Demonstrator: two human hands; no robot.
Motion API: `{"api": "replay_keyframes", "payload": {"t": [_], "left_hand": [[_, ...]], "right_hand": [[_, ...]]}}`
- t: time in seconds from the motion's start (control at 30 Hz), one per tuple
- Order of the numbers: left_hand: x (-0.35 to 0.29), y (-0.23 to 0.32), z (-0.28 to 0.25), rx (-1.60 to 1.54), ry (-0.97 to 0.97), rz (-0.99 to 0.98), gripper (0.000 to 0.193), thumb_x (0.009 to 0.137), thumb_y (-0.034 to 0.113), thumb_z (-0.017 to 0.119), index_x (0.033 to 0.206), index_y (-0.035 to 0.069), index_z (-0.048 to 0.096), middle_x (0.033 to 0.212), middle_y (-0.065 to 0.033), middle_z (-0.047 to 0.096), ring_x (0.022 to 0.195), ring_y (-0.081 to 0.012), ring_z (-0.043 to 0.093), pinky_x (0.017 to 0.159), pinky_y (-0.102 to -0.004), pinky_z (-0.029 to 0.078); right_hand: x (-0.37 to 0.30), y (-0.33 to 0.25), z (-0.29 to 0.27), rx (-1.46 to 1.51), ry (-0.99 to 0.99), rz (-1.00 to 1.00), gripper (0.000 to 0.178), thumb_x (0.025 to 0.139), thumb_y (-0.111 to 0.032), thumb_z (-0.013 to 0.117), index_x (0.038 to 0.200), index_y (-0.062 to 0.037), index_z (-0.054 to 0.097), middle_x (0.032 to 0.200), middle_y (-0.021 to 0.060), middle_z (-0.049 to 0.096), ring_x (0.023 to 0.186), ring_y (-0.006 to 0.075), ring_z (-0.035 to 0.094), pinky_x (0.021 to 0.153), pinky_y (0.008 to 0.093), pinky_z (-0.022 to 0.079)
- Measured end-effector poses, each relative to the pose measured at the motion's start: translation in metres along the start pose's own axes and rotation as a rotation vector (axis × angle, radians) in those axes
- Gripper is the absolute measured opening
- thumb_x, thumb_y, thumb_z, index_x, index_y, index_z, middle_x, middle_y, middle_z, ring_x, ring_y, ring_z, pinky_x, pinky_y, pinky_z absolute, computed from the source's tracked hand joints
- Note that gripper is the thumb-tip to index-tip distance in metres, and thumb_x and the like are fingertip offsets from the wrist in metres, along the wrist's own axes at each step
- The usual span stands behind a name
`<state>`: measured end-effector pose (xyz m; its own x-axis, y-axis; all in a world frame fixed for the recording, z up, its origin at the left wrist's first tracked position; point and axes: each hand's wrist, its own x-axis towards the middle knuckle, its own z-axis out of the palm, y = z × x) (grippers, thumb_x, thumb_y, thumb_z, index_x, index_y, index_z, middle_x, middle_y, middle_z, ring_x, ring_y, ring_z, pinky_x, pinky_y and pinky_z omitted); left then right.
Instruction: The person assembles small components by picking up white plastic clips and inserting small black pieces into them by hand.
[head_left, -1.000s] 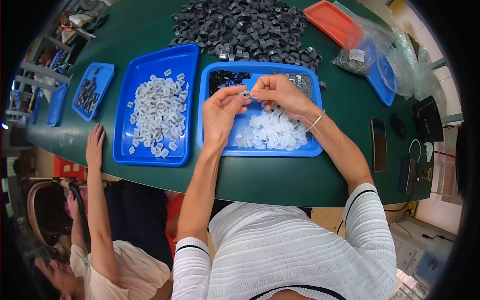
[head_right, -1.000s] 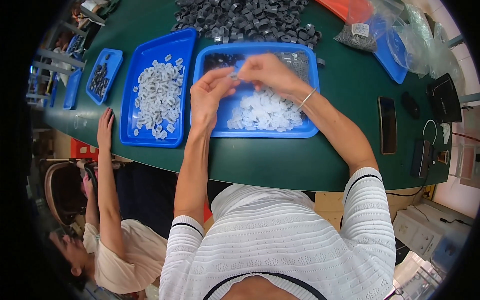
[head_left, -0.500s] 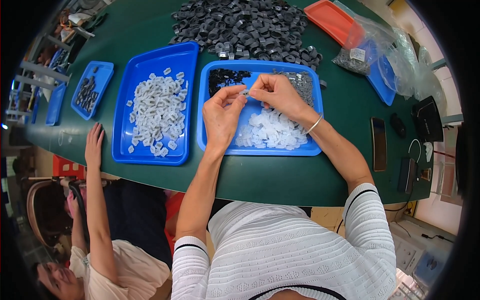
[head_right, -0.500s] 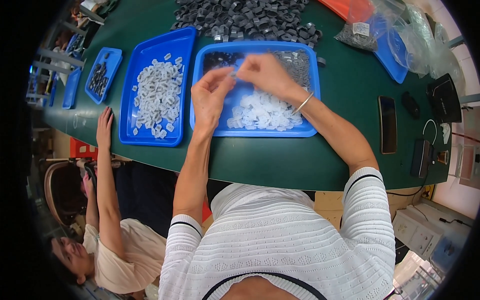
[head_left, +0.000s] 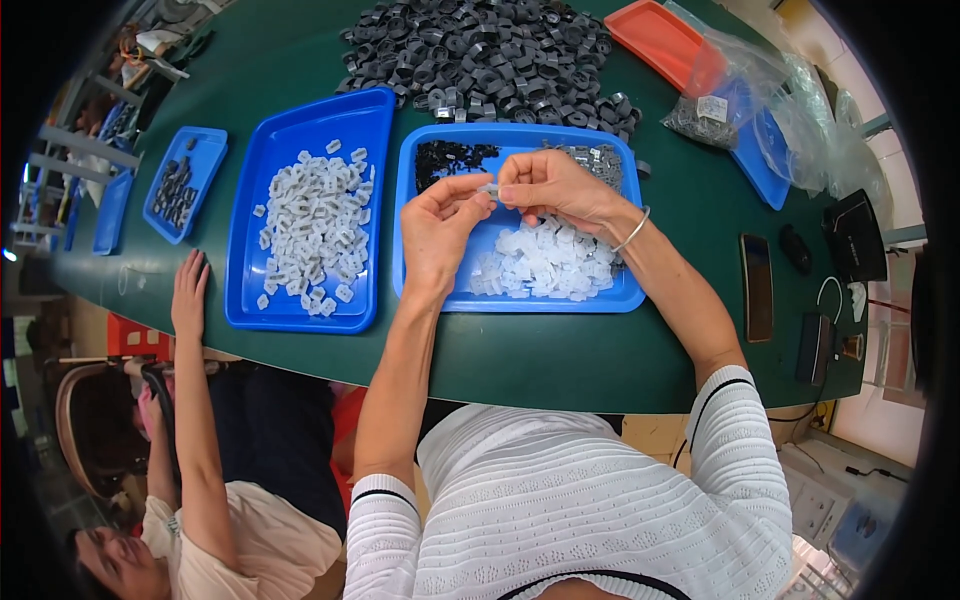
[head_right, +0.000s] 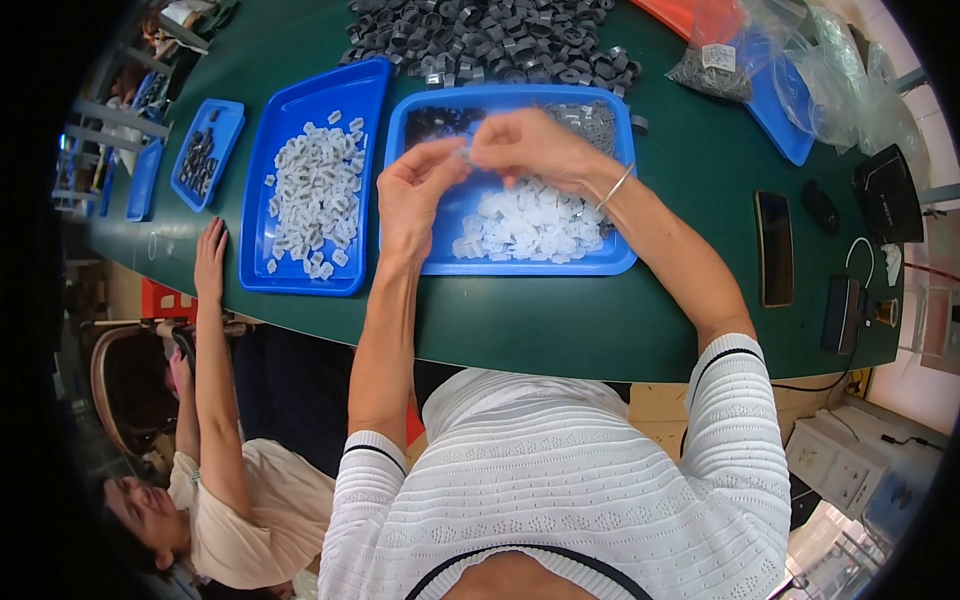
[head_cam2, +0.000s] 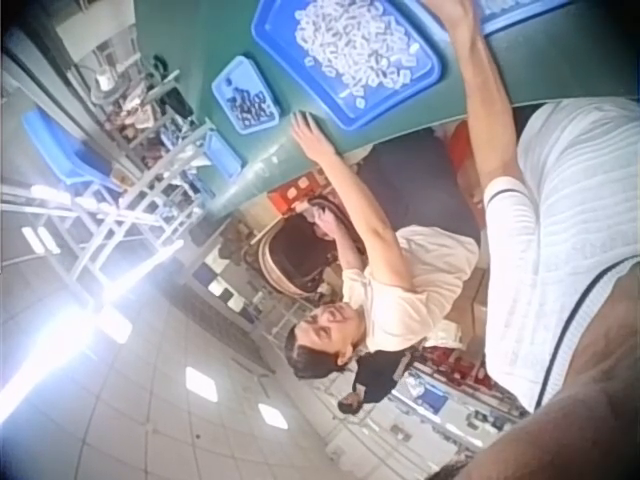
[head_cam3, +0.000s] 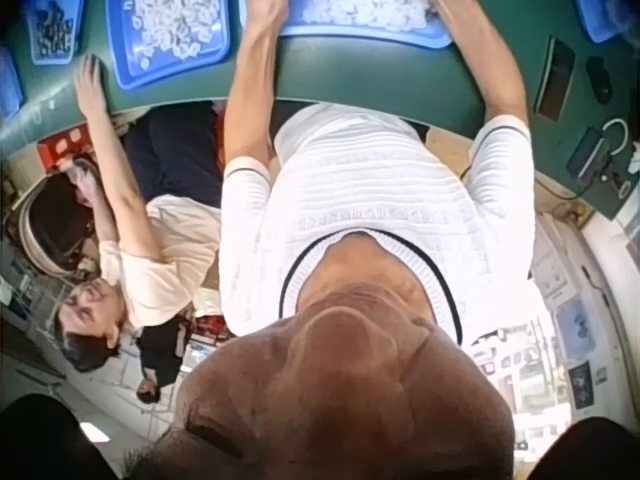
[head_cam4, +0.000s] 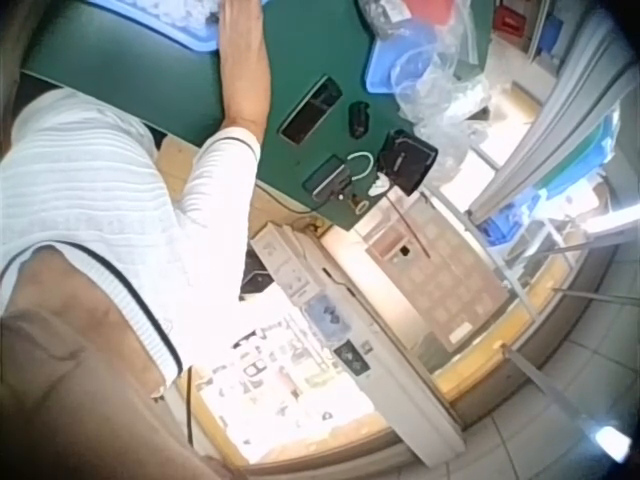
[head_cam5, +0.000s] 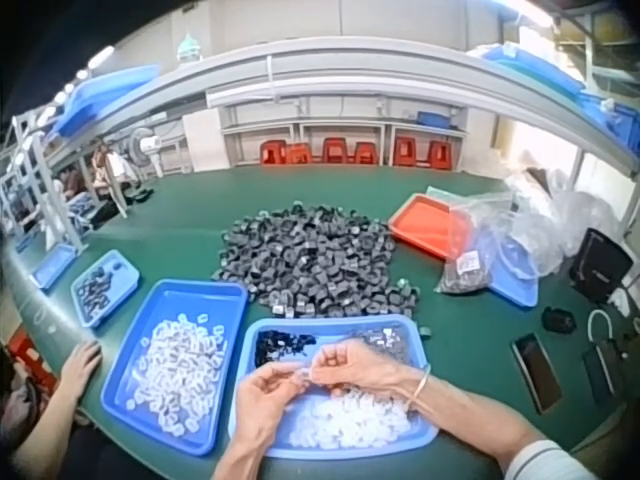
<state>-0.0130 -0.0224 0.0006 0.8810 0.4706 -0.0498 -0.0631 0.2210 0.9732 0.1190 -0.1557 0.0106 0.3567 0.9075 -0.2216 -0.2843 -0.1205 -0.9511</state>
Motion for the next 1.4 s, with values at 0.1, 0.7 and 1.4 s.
{"api": "replay_keyframes", "payload": {"t": [0.1,0.7,1.4], "left_hand": [[0.001,-0.002,-0.001,0.046,-0.027,0.031,0.02,0.084,-0.001,0.064,0.104,-0.005,0.065,0.09,-0.0092,0.068,0.078,-0.0121,0.064,0.073,-0.0229,0.052],[0.026,0.053,-0.069,0.589,0.426,0.41,0.017,0.083,0.009,0.068,0.098,0.002,0.068,0.088,-0.0058,0.069,0.078,-0.0141,0.063,0.074,-0.0257,0.05],[0.078,0.032,-0.142,1.903,0.357,0.684,0.043,0.091,0.041,0.054,0.121,0.011,0.06,0.126,-0.021,0.054,0.127,-0.0365,0.042,0.106,-0.0563,0.024]], "right_hand": [[0.003,0.003,-0.001,-0.012,0.0,-0.016,0.019,0.084,-0.018,0.071,0.081,-0.0048,0.058,0.074,-0.0003,0.057,0.057,0.0056,0.053,0.051,0.0182,0.044],[-0.139,-0.119,0.091,-1.068,0.42,-1.144,0.02,0.06,0.003,0.061,0.077,-0.0074,0.065,0.083,0.0059,0.063,0.068,0.0203,0.06,0.06,0.0268,0.047],[-0.014,-0.047,-0.002,-1.486,0.318,-0.535,0.014,0.078,-0.002,0.062,0.092,-0.0015,0.065,0.084,0.0123,0.061,0.077,0.0315,0.061,0.069,0.0412,0.05]]}}
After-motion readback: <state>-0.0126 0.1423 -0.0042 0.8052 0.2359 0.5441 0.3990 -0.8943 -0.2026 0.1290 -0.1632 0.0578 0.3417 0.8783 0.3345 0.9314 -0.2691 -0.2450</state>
